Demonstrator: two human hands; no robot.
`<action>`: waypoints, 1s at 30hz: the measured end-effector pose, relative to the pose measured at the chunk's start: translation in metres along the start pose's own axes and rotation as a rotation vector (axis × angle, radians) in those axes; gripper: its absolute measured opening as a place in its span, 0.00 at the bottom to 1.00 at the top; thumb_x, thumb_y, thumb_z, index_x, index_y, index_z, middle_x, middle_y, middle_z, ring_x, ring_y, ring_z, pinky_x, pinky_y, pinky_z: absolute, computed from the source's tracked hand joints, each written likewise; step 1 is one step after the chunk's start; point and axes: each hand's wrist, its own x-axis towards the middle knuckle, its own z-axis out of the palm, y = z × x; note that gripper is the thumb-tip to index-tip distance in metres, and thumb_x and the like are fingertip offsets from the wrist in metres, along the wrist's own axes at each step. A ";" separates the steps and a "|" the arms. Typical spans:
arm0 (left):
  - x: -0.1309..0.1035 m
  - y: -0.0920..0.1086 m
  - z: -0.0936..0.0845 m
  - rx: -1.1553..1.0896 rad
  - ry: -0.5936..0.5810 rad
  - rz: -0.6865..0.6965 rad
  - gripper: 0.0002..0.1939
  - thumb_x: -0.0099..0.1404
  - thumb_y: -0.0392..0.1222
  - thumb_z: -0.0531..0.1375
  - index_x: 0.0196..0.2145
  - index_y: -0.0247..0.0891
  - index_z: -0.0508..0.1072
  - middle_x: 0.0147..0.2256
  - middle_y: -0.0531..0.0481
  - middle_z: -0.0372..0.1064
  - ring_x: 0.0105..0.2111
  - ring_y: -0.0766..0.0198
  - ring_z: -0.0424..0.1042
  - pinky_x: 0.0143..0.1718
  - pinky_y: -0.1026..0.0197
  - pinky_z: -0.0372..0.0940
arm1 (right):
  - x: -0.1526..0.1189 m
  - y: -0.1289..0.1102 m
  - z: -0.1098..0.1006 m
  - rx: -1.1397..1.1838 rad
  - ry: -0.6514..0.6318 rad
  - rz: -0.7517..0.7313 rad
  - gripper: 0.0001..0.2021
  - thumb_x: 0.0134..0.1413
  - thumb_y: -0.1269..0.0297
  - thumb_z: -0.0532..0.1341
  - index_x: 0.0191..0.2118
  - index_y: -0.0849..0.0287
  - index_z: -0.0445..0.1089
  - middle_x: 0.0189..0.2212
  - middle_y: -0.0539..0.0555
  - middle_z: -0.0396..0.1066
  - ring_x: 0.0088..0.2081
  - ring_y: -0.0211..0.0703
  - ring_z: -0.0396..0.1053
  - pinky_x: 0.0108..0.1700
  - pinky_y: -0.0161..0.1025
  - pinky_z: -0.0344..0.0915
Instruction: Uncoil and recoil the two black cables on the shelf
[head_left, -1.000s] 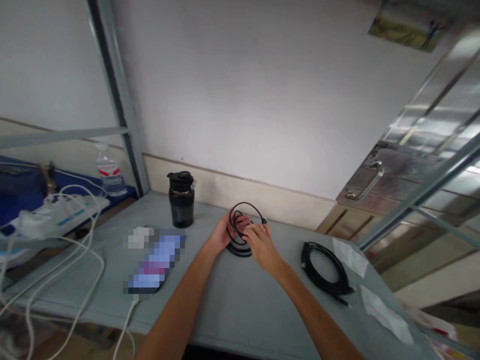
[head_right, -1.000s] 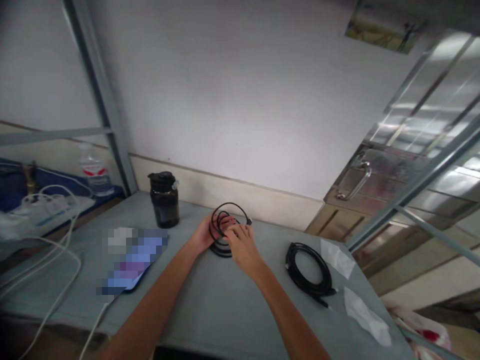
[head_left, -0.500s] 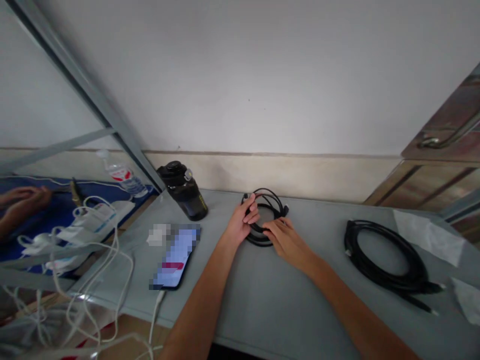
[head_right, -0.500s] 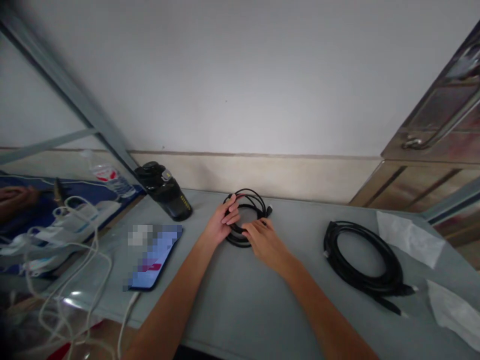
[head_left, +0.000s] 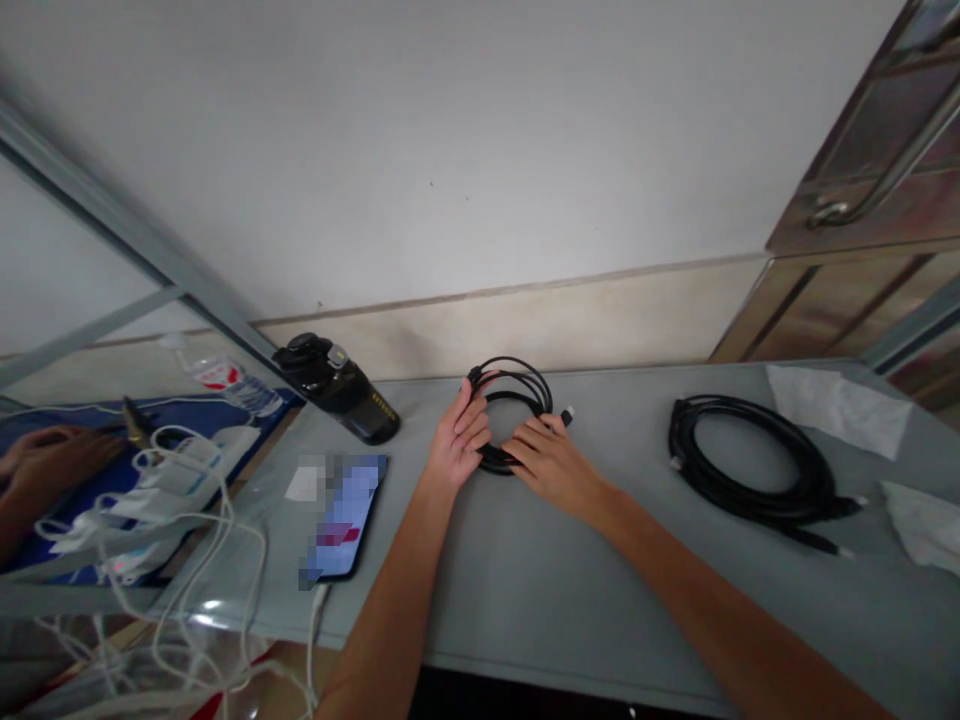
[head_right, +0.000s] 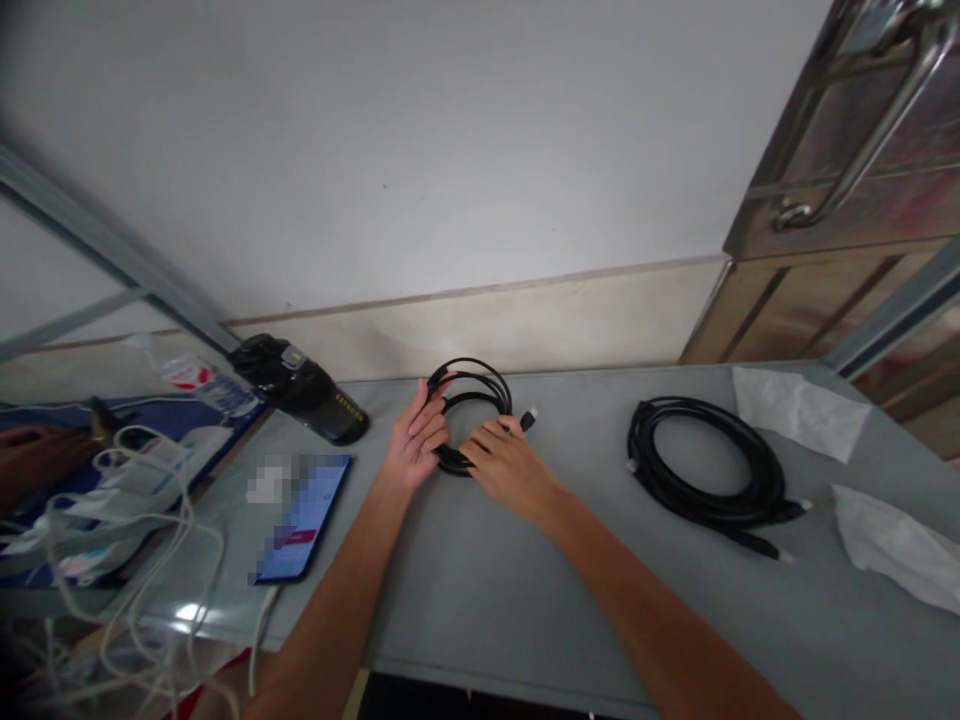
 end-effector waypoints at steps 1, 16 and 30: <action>-0.001 0.000 0.001 0.009 0.003 0.002 0.22 0.92 0.46 0.47 0.55 0.37 0.81 0.20 0.63 0.45 0.12 0.74 0.39 0.13 0.71 0.43 | 0.000 0.000 0.000 -0.003 -0.002 0.002 0.06 0.73 0.66 0.72 0.48 0.56 0.75 0.42 0.53 0.78 0.48 0.49 0.71 0.57 0.49 0.60; 0.000 0.002 0.007 0.098 -0.025 0.019 0.11 0.85 0.43 0.61 0.50 0.36 0.82 0.18 0.64 0.51 0.12 0.75 0.46 0.13 0.72 0.48 | 0.000 0.002 -0.009 -0.004 0.190 0.034 0.05 0.74 0.72 0.67 0.45 0.54 0.78 0.41 0.51 0.77 0.48 0.47 0.69 0.62 0.50 0.56; 0.006 -0.004 0.000 0.571 0.182 0.303 0.19 0.60 0.45 0.75 0.47 0.34 0.85 0.17 0.61 0.65 0.15 0.67 0.65 0.27 0.60 0.71 | -0.003 0.017 -0.012 0.209 0.330 0.424 0.21 0.61 0.84 0.58 0.51 0.54 0.77 0.79 0.65 0.51 0.79 0.65 0.54 0.74 0.66 0.66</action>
